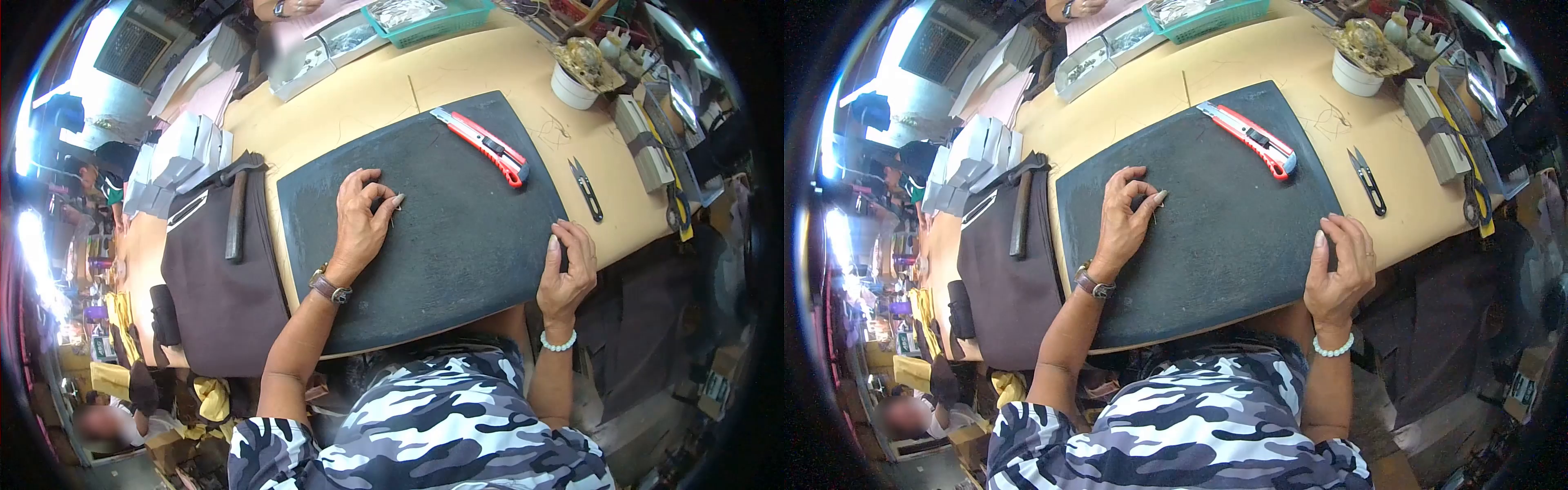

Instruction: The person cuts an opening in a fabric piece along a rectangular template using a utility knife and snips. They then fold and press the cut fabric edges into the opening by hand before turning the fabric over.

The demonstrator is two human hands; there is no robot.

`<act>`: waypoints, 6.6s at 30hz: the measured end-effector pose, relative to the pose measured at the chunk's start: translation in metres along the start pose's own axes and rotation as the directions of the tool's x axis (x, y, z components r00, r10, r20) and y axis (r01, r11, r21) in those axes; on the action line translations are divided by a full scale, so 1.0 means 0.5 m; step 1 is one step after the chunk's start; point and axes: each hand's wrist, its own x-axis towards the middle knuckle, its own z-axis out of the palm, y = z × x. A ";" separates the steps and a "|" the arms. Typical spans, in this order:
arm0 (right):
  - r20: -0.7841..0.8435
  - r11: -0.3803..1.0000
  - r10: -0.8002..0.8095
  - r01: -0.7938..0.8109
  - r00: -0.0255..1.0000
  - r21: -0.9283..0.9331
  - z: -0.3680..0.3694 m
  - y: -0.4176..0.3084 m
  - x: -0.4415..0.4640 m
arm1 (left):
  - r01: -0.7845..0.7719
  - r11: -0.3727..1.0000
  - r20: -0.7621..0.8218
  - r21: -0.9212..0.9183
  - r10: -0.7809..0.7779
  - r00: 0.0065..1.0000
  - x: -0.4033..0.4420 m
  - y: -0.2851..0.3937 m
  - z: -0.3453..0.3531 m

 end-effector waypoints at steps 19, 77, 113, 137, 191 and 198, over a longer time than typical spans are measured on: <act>-0.004 1.000 -0.017 0.017 1.000 0.007 0.002 0.001 0.000 | 0.069 0.997 0.004 0.024 -0.069 0.998 -0.012 0.005 -0.022; 0.633 0.902 -0.358 0.079 0.687 0.424 0.255 -0.205 0.131 | 0.277 0.804 -0.182 -0.526 -0.425 0.886 0.062 -0.056 -0.024; 0.833 0.887 -0.456 0.235 0.311 0.398 0.281 -0.224 0.232 | 0.209 0.880 -0.249 -0.427 -0.337 0.908 0.053 -0.057 -0.012; 0.702 0.649 -0.675 0.637 0.228 0.417 0.246 -0.217 0.191 | 0.213 0.890 -0.234 -0.403 -0.325 0.916 0.055 -0.057 -0.013; 0.741 0.803 -0.565 0.448 0.362 0.393 0.276 -0.216 0.211 | 0.186 0.910 -0.257 -0.369 -0.293 0.921 0.053 -0.059 -0.011; 0.656 0.815 -0.502 0.563 0.563 0.140 0.253 -0.138 0.330 | 0.223 0.907 -0.215 -0.357 -0.312 0.925 0.057 -0.050 -0.020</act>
